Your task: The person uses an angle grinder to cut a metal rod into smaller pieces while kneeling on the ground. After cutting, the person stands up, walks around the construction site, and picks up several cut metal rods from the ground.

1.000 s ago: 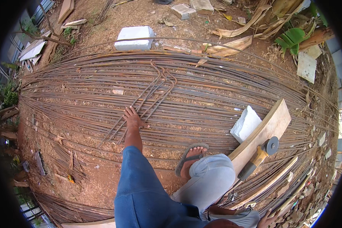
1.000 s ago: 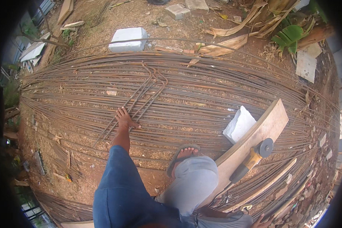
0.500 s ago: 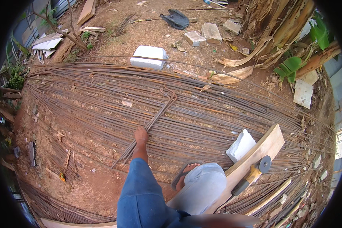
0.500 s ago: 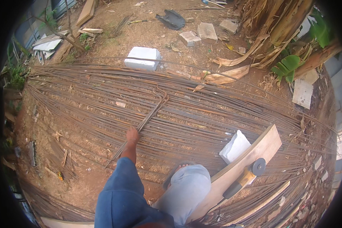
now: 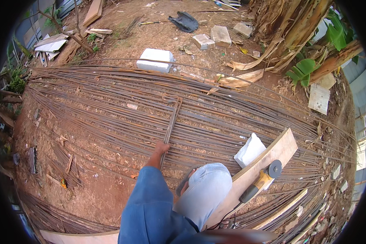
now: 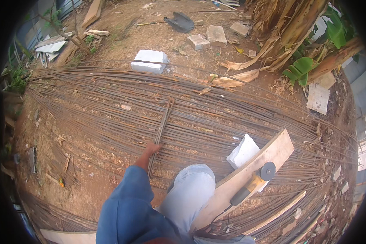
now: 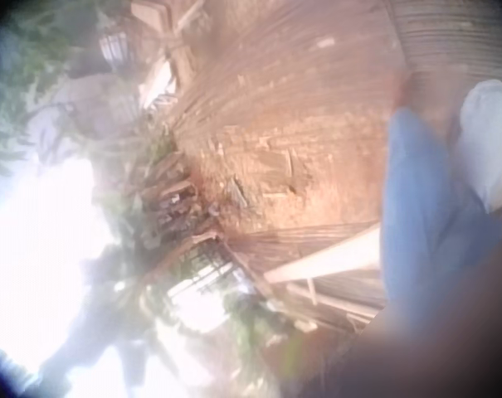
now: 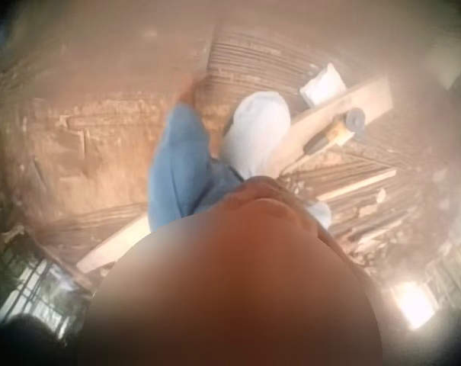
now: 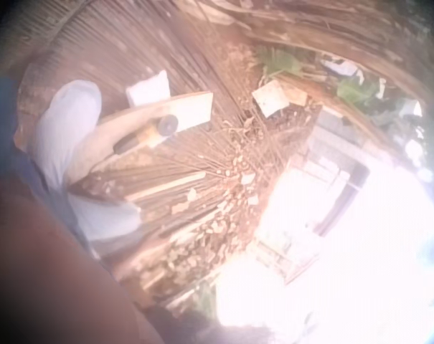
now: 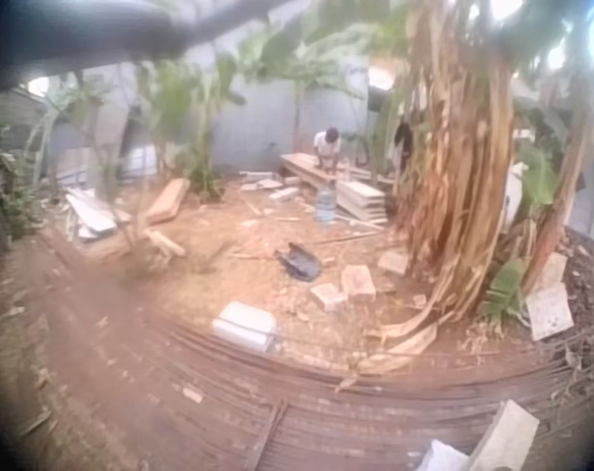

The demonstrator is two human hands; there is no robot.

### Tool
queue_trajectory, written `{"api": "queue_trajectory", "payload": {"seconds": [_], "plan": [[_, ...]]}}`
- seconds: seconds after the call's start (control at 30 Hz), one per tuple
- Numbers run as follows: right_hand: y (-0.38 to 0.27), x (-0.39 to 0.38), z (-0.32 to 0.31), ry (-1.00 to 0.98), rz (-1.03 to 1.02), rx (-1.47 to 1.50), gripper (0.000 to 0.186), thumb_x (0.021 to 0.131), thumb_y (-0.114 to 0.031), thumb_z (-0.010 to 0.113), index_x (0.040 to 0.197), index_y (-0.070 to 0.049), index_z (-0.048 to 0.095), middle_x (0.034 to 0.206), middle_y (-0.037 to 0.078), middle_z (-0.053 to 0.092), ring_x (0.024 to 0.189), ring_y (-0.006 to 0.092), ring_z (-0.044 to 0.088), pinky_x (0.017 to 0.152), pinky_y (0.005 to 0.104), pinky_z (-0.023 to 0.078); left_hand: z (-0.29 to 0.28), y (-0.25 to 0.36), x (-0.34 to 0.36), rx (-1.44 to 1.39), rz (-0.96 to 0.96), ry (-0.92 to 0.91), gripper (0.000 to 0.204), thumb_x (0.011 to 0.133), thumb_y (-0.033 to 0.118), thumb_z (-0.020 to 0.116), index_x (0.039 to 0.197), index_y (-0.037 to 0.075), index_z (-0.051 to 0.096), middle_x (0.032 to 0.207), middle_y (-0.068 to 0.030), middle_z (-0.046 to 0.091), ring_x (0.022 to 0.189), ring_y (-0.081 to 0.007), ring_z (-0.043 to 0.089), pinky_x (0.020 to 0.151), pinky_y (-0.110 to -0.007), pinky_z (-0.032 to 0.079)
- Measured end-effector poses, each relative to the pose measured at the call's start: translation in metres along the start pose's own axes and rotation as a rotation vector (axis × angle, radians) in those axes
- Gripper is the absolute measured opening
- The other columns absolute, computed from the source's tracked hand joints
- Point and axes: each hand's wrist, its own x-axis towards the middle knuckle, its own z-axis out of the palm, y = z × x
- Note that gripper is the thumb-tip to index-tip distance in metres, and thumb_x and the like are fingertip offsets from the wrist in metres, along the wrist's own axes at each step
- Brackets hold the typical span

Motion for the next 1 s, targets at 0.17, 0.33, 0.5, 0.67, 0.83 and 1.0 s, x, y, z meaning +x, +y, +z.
{"api": "queue_trajectory", "payload": {"seconds": [0.17,0.33,0.5,0.67,0.83,1.0], "plan": [[0.004,0.002,-0.001,-0.017,-0.01,0.071,0.065,0.092,-0.047,0.057,0.137,-0.002,0.045,0.141,0.021,0.046,0.13,0.0356,0.043,0.108,0.0435,0.037,0.013,0.004,0.03,0.016,0.242,0.102,0.039,0.079,0.032,0.061,0.088,-0.006,0.069,0.081,-0.0227,0.069,0.071,-0.034,0.068,0.072,-0.044,0.053],[0.015,0.004,0.002,-0.022,-0.013,0.143,0.061,0.093,-0.045,0.057,0.137,-0.003,0.047,0.14,0.02,0.047,0.13,0.0338,0.044,0.108,0.0424,0.037,-0.002,-0.022,0.044,0.412,0.4,0.326,0.04,0.079,0.032,0.063,0.087,-0.007,0.068,0.084,-0.027,0.067,0.082,-0.0431,0.064,0.074,-0.048,0.051],[0.012,0.005,0.002,-0.046,-0.01,0.26,0.057,0.094,-0.042,0.056,0.136,-0.005,0.048,0.14,0.019,0.048,0.13,0.0321,0.045,0.107,0.0414,0.038,-0.023,-0.053,-0.03,-0.089,0.251,0.347,0.043,0.08,0.039,0.066,0.092,-0.002,0.07,0.084,-0.0284,0.066,0.083,-0.0443,0.064,0.075,-0.049,0.051],[-0.04,0.006,-0.018,-0.122,0.009,0.296,0.052,0.095,-0.039,0.056,0.134,-0.005,0.051,0.136,0.018,0.052,0.126,0.031,0.049,0.106,0.0403,0.04,-0.022,-0.081,-0.126,0.044,0.336,0.384,0.044,0.081,0.04,0.063,0.083,-0.003,0.068,0.076,-0.0284,0.064,0.08,-0.0444,0.064,0.073,-0.05,0.051],[-0.057,0.058,-0.013,-0.229,0.032,0.15,0.05,0.094,-0.042,0.057,0.134,-0.012,0.054,0.128,0.021,0.059,0.121,0.0287,0.056,0.104,0.0379,0.042,-0.003,-0.085,-0.179,0.179,0.123,0.314,0.042,0.079,0.04,0.063,0.087,-0.001,0.07,0.078,-0.0272,0.065,0.079,-0.0426,0.066,0.074,-0.047,0.052],[-0.009,0.17,0.043,-0.119,-0.036,0.565,0.051,0.097,-0.026,0.055,0.141,-0.006,0.04,0.146,0.018,0.037,0.131,0.033,0.042,0.105,0.0477,0.037,0.006,-0.039,-0.197,0.228,0.227,0.283,0.048,0.078,0.044,0.066,0.084,-0.003,0.069,0.072,-0.0278,0.064,0.072,-0.0413,0.066,0.068,-0.046,0.051]]}}
